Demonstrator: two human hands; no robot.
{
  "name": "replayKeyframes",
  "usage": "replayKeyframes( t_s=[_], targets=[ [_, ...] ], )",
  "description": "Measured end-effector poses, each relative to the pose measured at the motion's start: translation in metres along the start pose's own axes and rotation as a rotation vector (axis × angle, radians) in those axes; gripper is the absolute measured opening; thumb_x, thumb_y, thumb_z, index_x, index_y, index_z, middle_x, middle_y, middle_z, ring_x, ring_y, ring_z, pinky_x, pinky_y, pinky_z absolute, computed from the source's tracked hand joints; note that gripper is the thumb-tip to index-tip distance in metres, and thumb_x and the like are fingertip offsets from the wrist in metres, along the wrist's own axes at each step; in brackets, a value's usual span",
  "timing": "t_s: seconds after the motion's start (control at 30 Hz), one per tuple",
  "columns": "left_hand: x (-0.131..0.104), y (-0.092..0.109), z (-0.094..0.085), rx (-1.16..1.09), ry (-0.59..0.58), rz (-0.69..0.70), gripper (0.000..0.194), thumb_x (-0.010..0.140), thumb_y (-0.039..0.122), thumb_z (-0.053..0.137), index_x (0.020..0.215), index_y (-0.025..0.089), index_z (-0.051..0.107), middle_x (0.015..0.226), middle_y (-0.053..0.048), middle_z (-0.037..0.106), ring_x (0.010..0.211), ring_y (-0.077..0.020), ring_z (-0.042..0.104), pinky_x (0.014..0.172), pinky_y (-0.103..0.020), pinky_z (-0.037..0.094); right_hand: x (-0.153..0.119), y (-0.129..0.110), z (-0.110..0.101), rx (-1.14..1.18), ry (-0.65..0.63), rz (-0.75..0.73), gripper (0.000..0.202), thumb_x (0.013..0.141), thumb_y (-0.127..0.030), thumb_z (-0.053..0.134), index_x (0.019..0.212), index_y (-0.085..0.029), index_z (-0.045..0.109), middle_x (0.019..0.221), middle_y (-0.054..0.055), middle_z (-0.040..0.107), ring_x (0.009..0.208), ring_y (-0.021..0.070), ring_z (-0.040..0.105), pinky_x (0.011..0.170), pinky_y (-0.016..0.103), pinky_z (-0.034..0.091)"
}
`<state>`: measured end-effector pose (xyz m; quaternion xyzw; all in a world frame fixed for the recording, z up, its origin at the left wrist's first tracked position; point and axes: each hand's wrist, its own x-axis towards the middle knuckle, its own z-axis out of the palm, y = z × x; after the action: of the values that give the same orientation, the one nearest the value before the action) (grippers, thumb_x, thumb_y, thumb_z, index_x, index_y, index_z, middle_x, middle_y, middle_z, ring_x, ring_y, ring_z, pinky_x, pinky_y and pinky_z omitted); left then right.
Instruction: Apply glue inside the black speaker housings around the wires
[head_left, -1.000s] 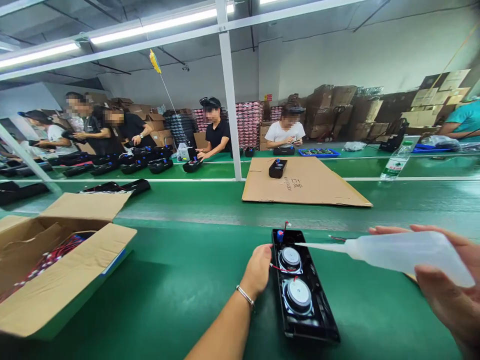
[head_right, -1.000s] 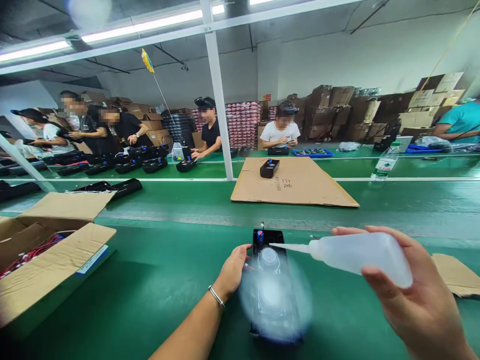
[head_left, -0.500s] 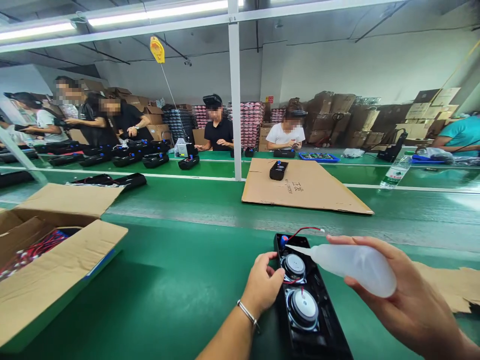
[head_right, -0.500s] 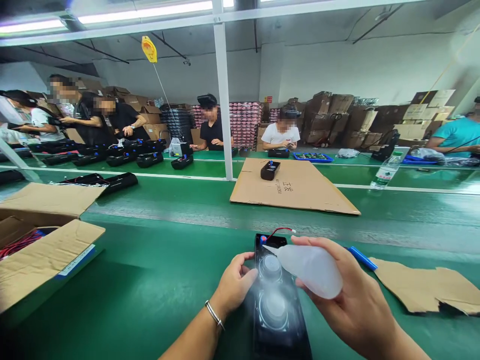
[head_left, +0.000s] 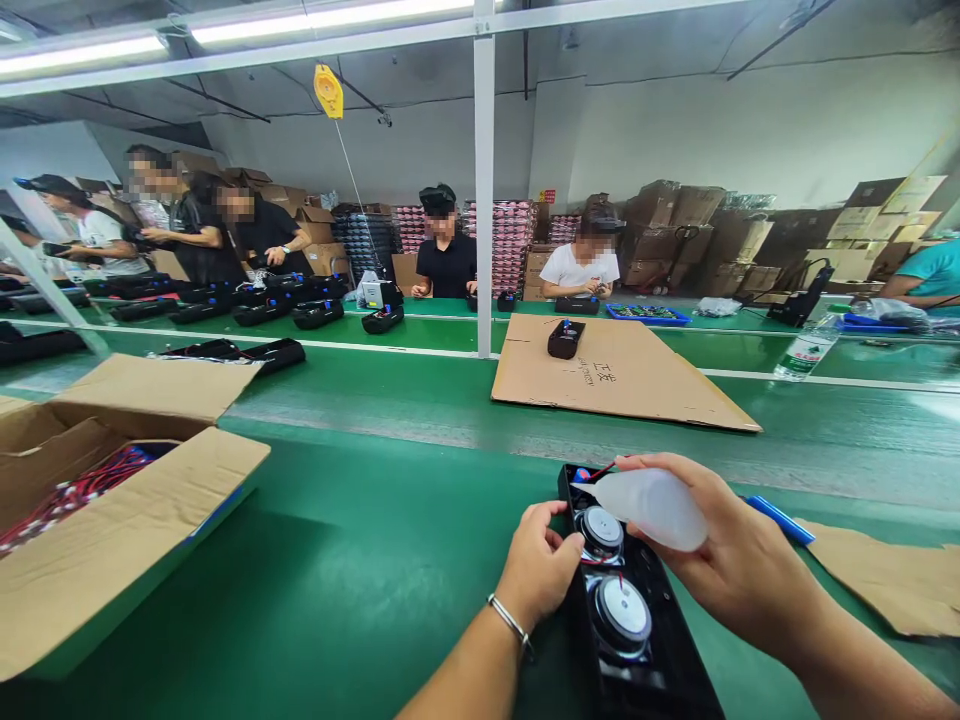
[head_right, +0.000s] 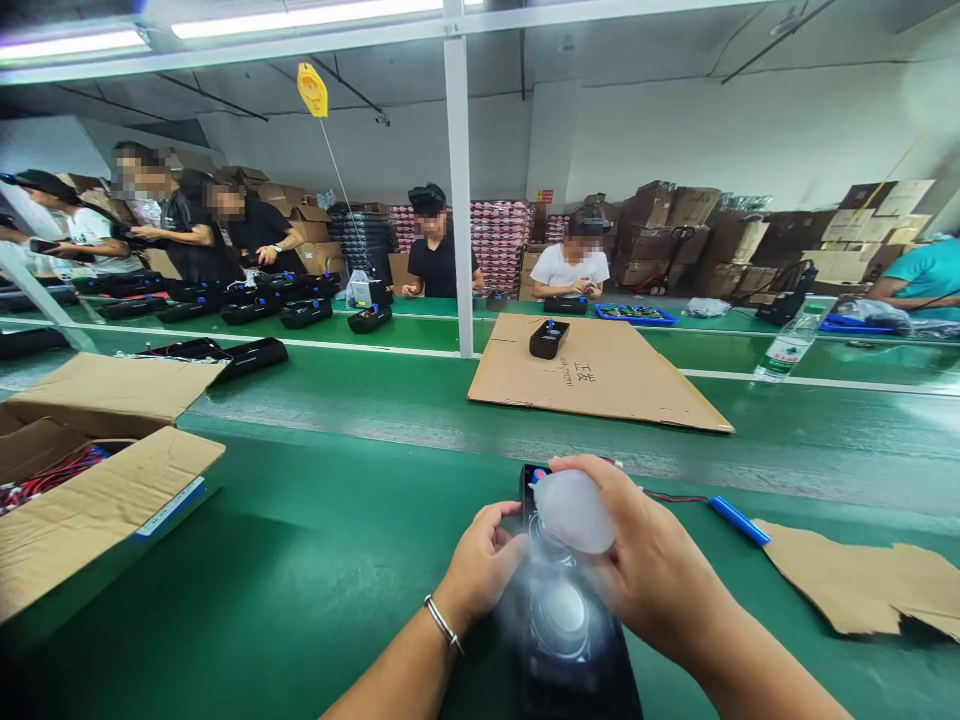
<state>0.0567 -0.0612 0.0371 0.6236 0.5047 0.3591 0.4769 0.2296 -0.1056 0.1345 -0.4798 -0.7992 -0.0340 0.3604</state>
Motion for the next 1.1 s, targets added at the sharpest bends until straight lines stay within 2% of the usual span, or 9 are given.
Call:
replayKeyframes(
  t_s=[0.17,0.5,0.73,0.9,1.1],
  targets=[
    [0.001,0.0,0.0,-0.002,-0.003,-0.001,0.041,0.073,0.019,0.056,0.113,0.013,0.055,0.109,-0.008,0.055,0.068,-0.0106,0.051,0.071,-0.026,0.045,0.001,0.001,0.007,-0.012,-0.043,-0.002,0.043,0.082,-0.023,0.048,0.124,-0.022,0.04,0.119,0.006,0.055,0.105,0.0203,0.055,0.085,0.03,0.049],
    [-0.001,0.0,0.001,-0.009,-0.011,-0.003,0.043,0.073,0.021,0.057,0.115,0.011,0.055,0.111,-0.009,0.055,0.07,-0.0117,0.051,0.073,-0.027,0.045,-0.001,0.0,0.008,-0.043,-0.047,0.009,0.04,0.085,-0.03,0.048,0.124,-0.024,0.04,0.119,0.005,0.055,0.104,0.02,0.056,0.084,0.032,0.05],
    [-0.001,0.001,-0.001,0.013,0.005,-0.008,0.042,0.074,0.025,0.058,0.114,0.012,0.055,0.111,-0.01,0.055,0.073,-0.0128,0.053,0.075,-0.026,0.045,-0.002,-0.003,0.005,-0.032,-0.014,0.016,0.038,0.087,-0.033,0.049,0.123,-0.024,0.042,0.116,0.005,0.056,0.102,0.0195,0.057,0.083,0.029,0.05],
    [0.001,0.001,0.0,0.034,0.017,-0.055,0.045,0.073,0.03,0.061,0.114,0.011,0.056,0.105,-0.01,0.058,0.069,-0.0129,0.052,0.07,-0.026,0.045,-0.007,0.0,0.004,-0.017,0.0,0.021,0.039,0.088,-0.035,0.049,0.124,-0.024,0.042,0.118,0.004,0.055,0.105,0.0181,0.055,0.086,0.027,0.047],
    [0.002,0.0,-0.001,0.05,0.02,-0.066,0.044,0.073,0.03,0.061,0.112,0.011,0.057,0.098,-0.008,0.06,0.068,-0.0132,0.052,0.072,-0.028,0.045,-0.011,0.005,0.003,-0.027,0.03,0.049,0.039,0.088,-0.039,0.05,0.124,-0.025,0.043,0.118,0.001,0.055,0.105,0.0153,0.054,0.087,0.023,0.044]
  ],
)
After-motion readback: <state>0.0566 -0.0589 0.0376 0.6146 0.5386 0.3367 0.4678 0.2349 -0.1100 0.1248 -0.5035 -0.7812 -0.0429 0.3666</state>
